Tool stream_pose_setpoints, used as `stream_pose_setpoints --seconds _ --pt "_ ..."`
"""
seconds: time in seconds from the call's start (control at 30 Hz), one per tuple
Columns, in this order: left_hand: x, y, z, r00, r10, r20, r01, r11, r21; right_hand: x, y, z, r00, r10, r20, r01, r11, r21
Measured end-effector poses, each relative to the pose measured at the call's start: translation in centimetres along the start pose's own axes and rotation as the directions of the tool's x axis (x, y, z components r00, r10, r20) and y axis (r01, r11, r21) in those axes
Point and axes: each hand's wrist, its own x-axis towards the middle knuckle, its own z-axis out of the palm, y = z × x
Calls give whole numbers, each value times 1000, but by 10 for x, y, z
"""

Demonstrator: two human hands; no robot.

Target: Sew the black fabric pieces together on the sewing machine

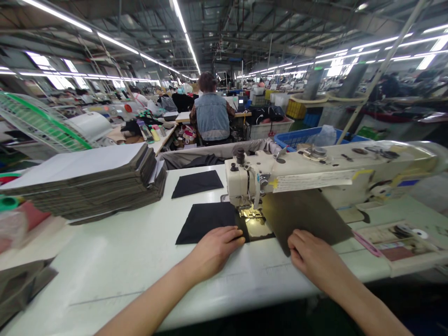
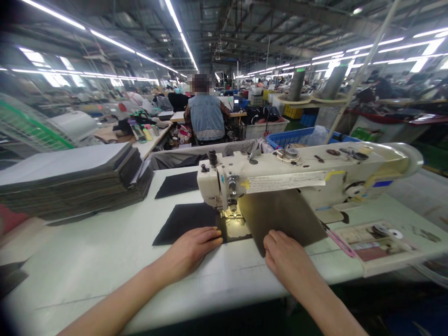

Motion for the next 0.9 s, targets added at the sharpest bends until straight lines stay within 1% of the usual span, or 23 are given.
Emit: stream_pose_setpoints --seconds 0.07,0.13,0.23,0.3,0.37,0.47,0.63,0.7,0.77,0.83,0.9 --pt "3 -5 -1 1000 10 -11 -9 1000 11 3 -4 1 1000 23 -6 -23 999 -35" --pt "6 -10 -1 999 20 -31 -19 1000 15 6 -8 -1 997 76 -6 -76 997 -31" --pt "11 -18 -1 998 28 -57 -27 1000 11 9 -11 -9 984 173 -45 -170 984 53" --pt "13 -24 0 997 33 -74 -32 999 13 9 -10 -15 970 214 -118 -201 973 117" --pt "15 -29 1 995 42 -94 -41 999 14 10 -7 -21 952 237 -196 -209 966 154" --pt "19 -38 3 992 43 -117 -43 999 -1 11 -5 -30 919 252 -302 -212 964 160" --pt "26 -49 0 993 26 -114 -29 999 -26 13 -3 -41 878 221 -424 -172 974 149" --pt "28 -52 -2 993 23 -115 -28 999 -39 14 -3 -43 854 210 -476 -168 977 131" --pt "31 -54 -4 993 21 -118 -27 999 -46 13 -1 -42 824 227 -519 -192 974 122" --pt "33 -56 -5 992 20 -122 -26 998 -49 13 0 -39 793 265 -548 -220 964 148" --pt "34 -58 -4 991 23 -130 -30 998 -53 14 0 -36 785 288 -548 -218 957 191"
